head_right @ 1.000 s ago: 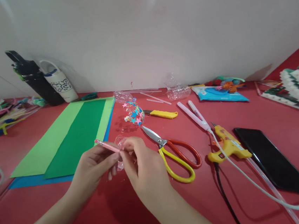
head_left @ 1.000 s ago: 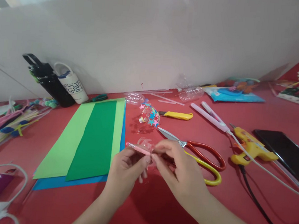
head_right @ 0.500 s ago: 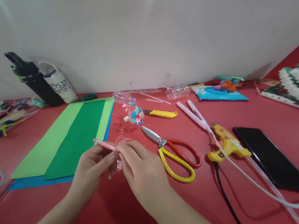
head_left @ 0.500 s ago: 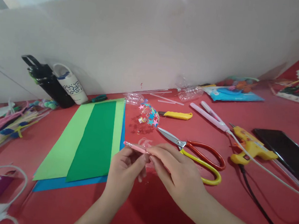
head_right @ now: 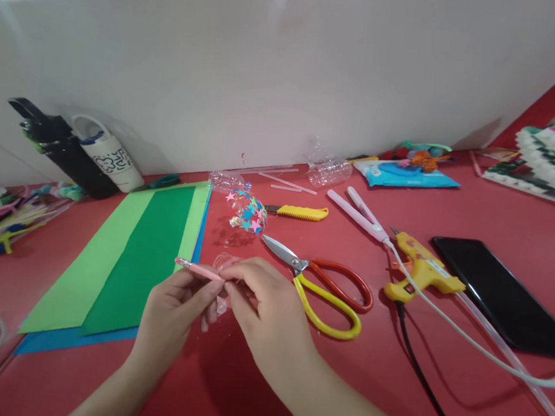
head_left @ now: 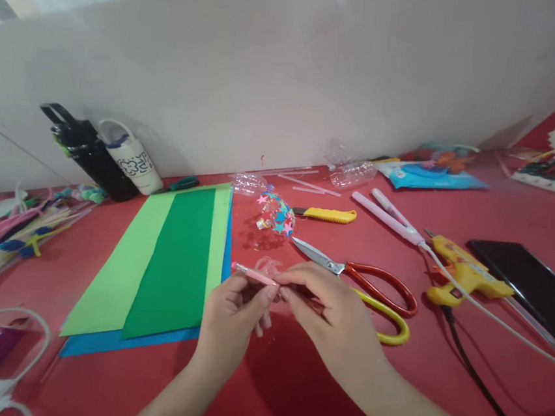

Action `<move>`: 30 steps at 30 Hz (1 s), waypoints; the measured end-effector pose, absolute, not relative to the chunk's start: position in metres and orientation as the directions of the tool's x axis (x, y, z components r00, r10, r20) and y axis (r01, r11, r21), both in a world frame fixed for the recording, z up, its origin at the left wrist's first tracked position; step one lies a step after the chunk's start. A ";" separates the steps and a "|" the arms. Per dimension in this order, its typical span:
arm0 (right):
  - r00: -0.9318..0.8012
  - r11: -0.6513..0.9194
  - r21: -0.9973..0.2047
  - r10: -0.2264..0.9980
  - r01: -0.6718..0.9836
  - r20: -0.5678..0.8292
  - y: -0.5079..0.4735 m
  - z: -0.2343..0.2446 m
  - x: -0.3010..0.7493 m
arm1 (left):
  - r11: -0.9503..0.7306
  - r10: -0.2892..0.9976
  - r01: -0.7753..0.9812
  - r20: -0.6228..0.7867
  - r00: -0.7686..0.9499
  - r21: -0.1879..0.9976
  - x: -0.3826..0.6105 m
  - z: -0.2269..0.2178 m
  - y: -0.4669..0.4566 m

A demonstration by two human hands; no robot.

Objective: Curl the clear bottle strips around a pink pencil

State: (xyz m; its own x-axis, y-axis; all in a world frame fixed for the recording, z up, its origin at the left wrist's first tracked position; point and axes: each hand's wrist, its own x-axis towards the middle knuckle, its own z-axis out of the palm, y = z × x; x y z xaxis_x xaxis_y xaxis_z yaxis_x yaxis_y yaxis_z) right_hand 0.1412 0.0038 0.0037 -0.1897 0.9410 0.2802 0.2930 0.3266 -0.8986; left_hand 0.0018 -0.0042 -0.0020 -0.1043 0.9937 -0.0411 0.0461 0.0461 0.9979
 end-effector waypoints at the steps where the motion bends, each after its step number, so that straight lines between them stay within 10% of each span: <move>1: -0.190 0.331 -0.895 0.940 0.298 0.284 0.003 0.003 0.141 | 0.047 0.994 0.044 -0.042 -0.102 0.998 0.001 -0.001 -0.005; 12: -0.289 0.544 -0.760 0.837 0.355 0.465 0.000 -0.002 0.141 | 0.034 0.993 0.037 -0.029 -0.116 0.999 0.001 0.001 -0.005; 30: -0.270 -0.026 -0.999 0.963 -0.047 -0.013 0.013 0.007 0.146 | -0.043 0.989 0.203 0.070 -0.129 0.978 0.003 0.002 -0.007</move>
State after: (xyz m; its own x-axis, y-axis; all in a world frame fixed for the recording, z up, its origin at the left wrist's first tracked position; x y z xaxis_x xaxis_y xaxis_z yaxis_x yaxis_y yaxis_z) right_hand 0.1459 0.0127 0.0069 -0.2701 0.9627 -0.0126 -0.0465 -0.0261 -0.9986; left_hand 0.0029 -0.0072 0.0019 -0.1293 0.9891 0.0702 0.2032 -0.0428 0.9782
